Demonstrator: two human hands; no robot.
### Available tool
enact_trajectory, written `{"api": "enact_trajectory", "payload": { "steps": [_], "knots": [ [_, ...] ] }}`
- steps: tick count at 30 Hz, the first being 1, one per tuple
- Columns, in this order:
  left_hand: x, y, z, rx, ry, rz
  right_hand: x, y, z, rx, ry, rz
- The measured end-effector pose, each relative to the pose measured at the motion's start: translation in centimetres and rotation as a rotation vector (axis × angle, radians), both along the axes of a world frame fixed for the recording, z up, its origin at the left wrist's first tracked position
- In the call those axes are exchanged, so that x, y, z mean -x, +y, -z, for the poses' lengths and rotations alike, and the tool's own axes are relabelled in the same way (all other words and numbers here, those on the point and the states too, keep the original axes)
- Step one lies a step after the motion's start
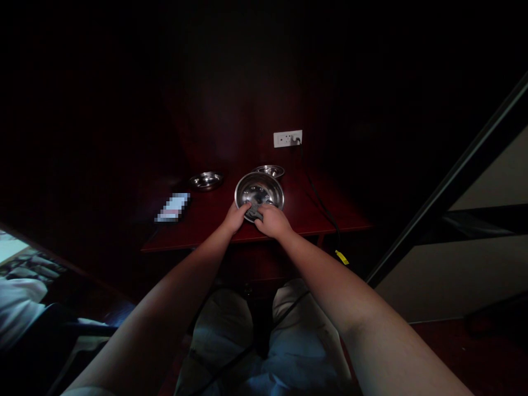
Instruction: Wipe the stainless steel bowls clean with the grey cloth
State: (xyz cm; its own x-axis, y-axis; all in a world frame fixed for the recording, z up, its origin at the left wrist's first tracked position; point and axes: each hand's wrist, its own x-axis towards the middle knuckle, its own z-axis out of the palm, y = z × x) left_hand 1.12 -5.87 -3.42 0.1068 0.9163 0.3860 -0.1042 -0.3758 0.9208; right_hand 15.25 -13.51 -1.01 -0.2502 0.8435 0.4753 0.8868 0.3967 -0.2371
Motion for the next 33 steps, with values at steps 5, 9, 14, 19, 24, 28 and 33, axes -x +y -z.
{"api": "enact_trajectory", "payload": {
  "steps": [5, 9, 14, 19, 24, 28, 33],
  "knots": [
    [-0.05, -0.23, -0.21, -0.006, -0.004, 0.008, 0.02, -0.11, -0.05, -0.003, 0.002, 0.004],
    [-0.07, -0.35, -0.32, -0.009, -0.007, 0.006, -0.02, -0.08, -0.07, 0.003, -0.002, 0.003],
    [0.00, -0.27, -0.21, -0.002, -0.005, -0.001, 0.01, -0.04, -0.08, 0.008, -0.006, 0.008],
    [0.01, -0.21, -0.13, 0.007, -0.011, 0.005, 0.05, -0.10, -0.04, 0.001, -0.004, 0.011],
    [0.05, -0.31, -0.32, 0.000, -0.020, 0.038, 0.07, -0.10, -0.05, 0.000, -0.001, 0.004],
    [0.09, -0.49, -0.53, -0.009, -0.014, 0.090, 0.05, -0.24, -0.11, -0.004, 0.010, 0.007],
    [0.10, -0.66, -0.61, -0.003, 0.010, 0.111, 0.05, -0.31, -0.20, 0.010, 0.014, 0.021]
  ]
}}
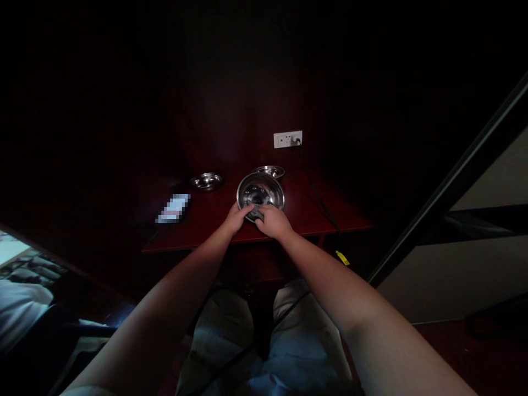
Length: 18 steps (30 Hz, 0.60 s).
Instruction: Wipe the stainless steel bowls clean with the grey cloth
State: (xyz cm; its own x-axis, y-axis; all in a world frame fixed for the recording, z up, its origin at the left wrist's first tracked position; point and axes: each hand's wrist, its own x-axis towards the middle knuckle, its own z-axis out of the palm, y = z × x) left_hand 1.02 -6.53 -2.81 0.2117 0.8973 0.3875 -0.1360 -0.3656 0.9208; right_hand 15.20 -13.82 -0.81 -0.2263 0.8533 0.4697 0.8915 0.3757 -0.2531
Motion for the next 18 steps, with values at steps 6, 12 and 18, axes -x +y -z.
{"api": "enact_trajectory", "payload": {
  "steps": [6, 12, 18],
  "knots": [
    [0.09, 0.11, 0.03, 0.019, 0.022, -0.066, -0.04, 0.09, -0.03, 0.032, -0.004, 0.052],
    [0.11, 0.13, 0.08, 0.032, 0.034, -0.085, -0.04, 0.07, -0.09, 0.047, -0.008, 0.088],
    [0.08, 0.36, 0.32, 0.032, 0.036, -0.094, 0.02, 0.05, -0.24, 0.061, -0.017, 0.107]
  ]
}}
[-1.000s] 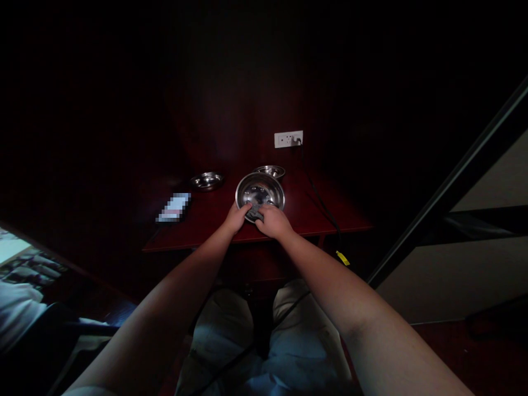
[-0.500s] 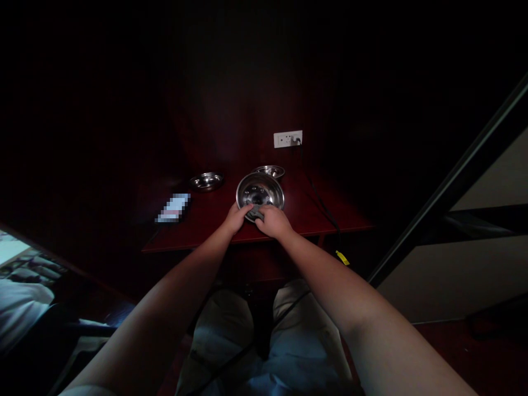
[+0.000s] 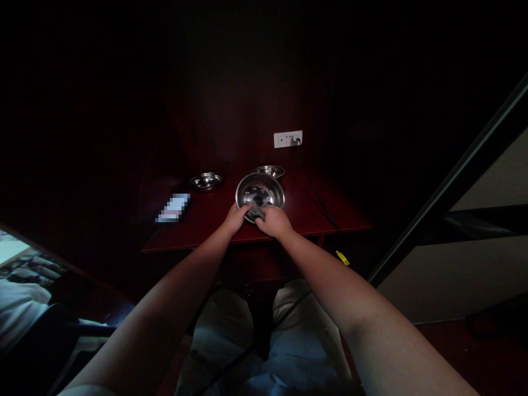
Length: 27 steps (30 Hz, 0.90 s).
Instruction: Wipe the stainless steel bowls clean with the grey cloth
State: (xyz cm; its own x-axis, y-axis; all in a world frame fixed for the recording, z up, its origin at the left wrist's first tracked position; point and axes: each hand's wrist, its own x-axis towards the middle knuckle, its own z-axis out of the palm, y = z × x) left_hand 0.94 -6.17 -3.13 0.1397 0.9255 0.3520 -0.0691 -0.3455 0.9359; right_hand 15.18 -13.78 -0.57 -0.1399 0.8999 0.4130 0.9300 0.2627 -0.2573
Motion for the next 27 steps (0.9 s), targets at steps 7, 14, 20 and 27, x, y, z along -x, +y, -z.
{"api": "enact_trajectory", "payload": {
  "steps": [7, 14, 20, 27],
  "knots": [
    [-0.02, 0.24, 0.22, -0.015, 0.006, 0.009, 0.19, -0.16, -0.15, 0.005, -0.022, 0.028],
    [-0.02, 0.17, 0.08, -0.031, 0.003, 0.025, 0.40, -0.29, -0.22, 0.018, -0.048, 0.104],
    [-0.08, -0.01, -0.16, -0.030, 0.000, 0.039, 0.59, -0.39, -0.35, 0.011, -0.067, 0.175],
    [-0.17, -0.24, -0.35, -0.015, -0.012, 0.035, 0.69, -0.24, -0.43, 0.013, -0.083, 0.170]
  ]
}}
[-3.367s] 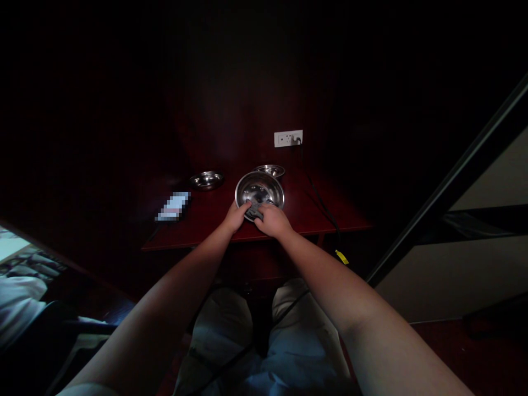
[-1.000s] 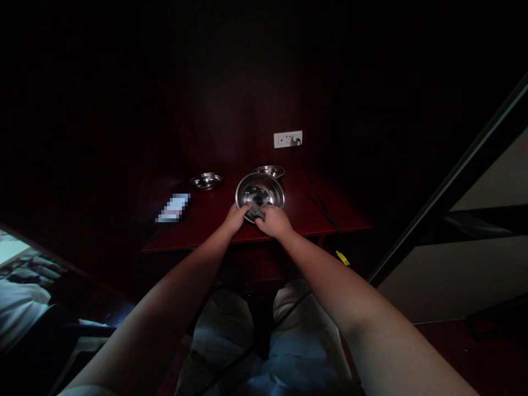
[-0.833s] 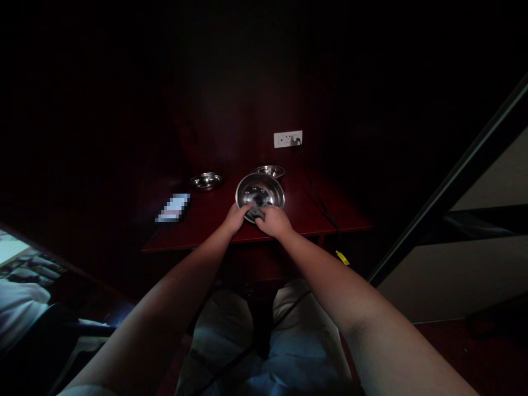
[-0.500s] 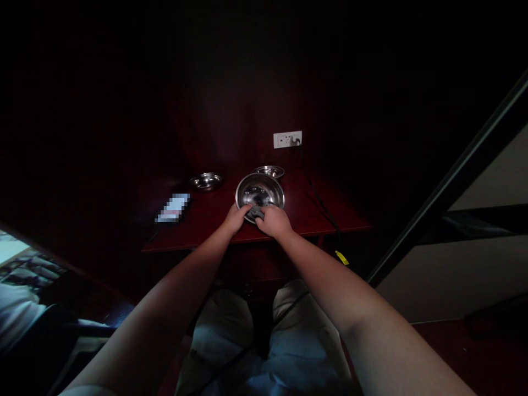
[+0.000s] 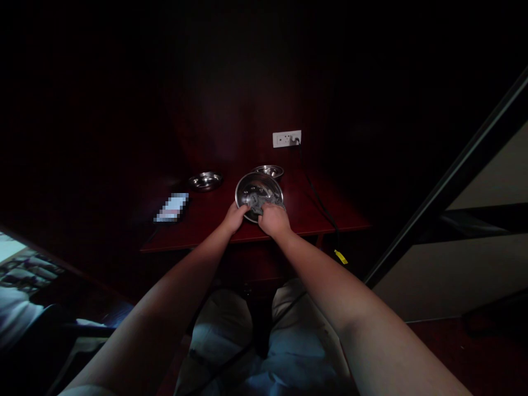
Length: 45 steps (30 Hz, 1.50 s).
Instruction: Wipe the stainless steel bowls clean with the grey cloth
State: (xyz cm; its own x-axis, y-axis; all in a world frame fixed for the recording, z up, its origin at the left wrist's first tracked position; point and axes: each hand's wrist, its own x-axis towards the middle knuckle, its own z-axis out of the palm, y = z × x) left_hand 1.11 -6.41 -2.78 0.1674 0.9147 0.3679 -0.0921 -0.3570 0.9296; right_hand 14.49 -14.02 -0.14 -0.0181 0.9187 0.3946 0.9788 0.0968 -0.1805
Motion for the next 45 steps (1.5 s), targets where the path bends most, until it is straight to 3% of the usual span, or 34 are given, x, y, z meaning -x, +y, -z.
{"api": "enact_trajectory", "payload": {
  "steps": [20, 31, 34, 40, 45],
  "knots": [
    [0.0, -0.2, -0.1, 0.060, -0.073, 0.034, -0.4, 0.0, 0.3, 0.033, 0.055, -0.074],
    [0.5, -1.1, -0.8, 0.198, -0.280, 0.122, -0.6, -0.3, 0.7, -0.089, 0.037, -0.413],
    [0.5, -1.3, -0.9, 0.243, -0.342, 0.115, -0.8, 0.0, 1.3, -0.121, 0.122, -0.533],
    [0.8, -1.4, -1.1, 0.374, -0.383, 0.097, -0.7, 0.3, 2.0, -0.105, 0.155, -0.592],
    [1.2, -1.6, -1.5, 0.478, -0.372, 0.135, -0.5, 0.1, 2.0, -0.079, 0.142, -0.559]
  ]
}}
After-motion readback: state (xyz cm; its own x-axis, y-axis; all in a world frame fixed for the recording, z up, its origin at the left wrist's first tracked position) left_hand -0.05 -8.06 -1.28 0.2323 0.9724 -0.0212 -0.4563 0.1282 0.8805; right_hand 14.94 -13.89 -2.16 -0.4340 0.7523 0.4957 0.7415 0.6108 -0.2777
